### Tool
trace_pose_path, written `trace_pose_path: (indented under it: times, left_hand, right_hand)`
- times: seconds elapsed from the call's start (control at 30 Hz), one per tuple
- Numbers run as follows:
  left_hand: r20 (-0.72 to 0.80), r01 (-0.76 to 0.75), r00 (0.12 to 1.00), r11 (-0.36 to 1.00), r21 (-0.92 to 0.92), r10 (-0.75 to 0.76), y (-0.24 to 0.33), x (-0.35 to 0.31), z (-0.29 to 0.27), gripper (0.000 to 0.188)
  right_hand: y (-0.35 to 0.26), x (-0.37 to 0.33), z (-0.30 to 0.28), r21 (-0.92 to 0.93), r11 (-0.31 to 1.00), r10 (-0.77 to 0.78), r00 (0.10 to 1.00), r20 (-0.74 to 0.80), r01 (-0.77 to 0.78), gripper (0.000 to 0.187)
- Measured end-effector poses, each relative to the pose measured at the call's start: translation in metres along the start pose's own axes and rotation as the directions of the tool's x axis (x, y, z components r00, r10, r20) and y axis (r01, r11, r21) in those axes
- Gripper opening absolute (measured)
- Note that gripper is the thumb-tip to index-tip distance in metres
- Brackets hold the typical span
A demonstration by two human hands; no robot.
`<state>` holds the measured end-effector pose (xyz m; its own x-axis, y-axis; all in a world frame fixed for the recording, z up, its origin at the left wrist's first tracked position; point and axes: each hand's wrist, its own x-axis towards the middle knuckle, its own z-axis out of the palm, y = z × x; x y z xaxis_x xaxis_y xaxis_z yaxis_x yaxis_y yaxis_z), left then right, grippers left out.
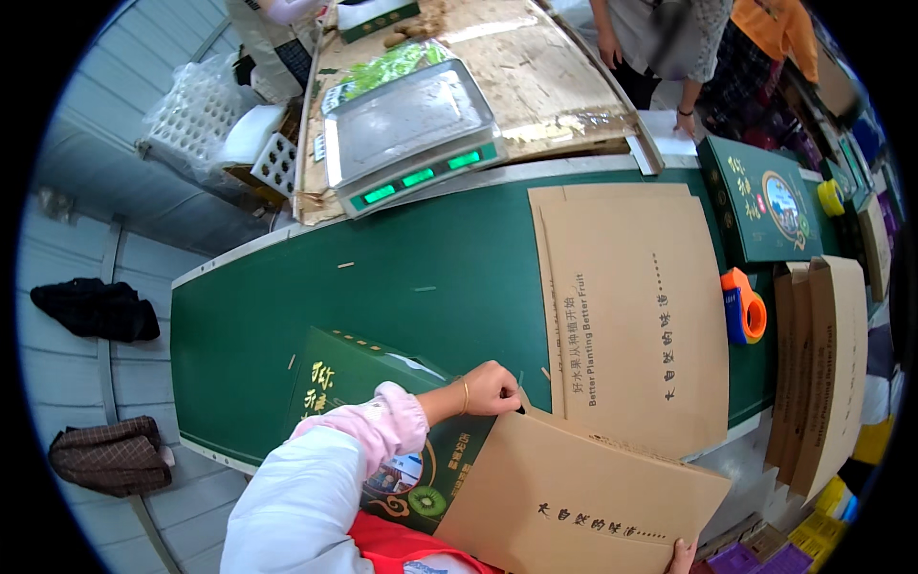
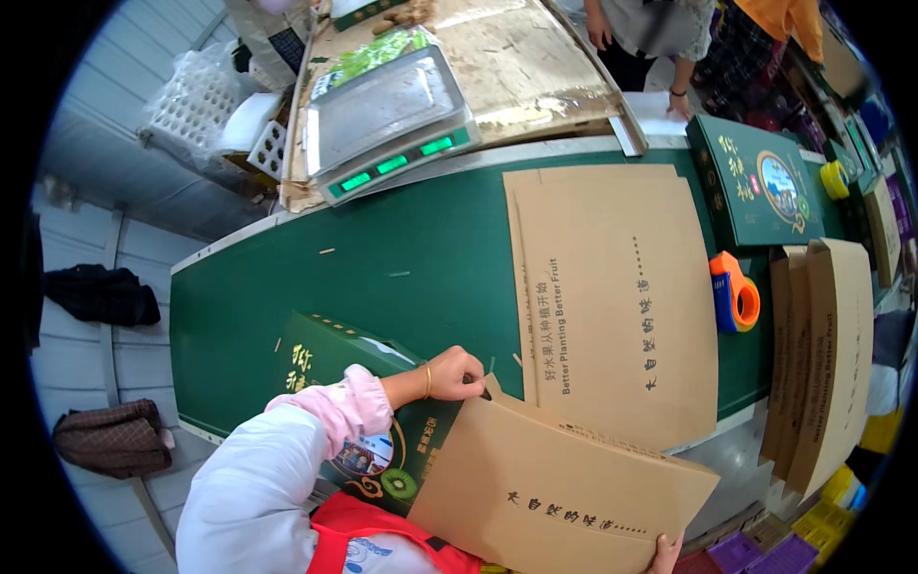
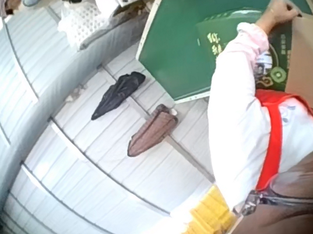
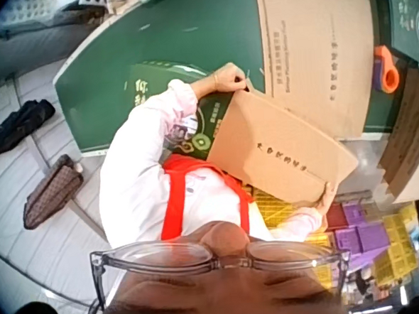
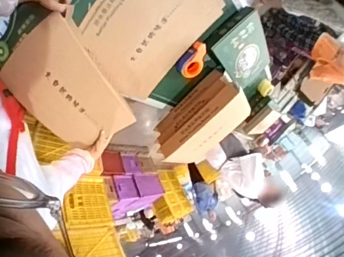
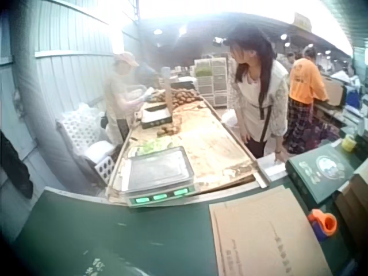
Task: The person assembles flat cardboard boxes by folding and taping them into rectangular containers. They repeatedly pick up box blanks, fold the sides, and secure them with tape, then place the finished boxes on the table.
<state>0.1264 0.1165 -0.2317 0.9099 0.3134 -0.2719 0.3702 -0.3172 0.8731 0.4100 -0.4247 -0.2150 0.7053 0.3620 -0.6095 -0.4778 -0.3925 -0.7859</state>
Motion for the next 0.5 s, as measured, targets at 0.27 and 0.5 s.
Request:
trace_pose_path:
  times: [0.27,0.5]
  left_hand:
    - [-0.792,0.274,0.560,0.849,0.452,0.241,0.003,-0.071,-0.031,0.036]
    - [-0.701,0.912,0.147,0.370,-0.177,-0.697,-0.127,-0.292,-0.079,0.069]
  right_hand:
    - [-0.003,-0.014,0.026,0.099,0.995,0.022,1.000,0.012,-0.024,0.054]
    - [0.011,-0.001,0.013,-0.005,0.999,-0.034,0.996,0.077,0.035,0.052]
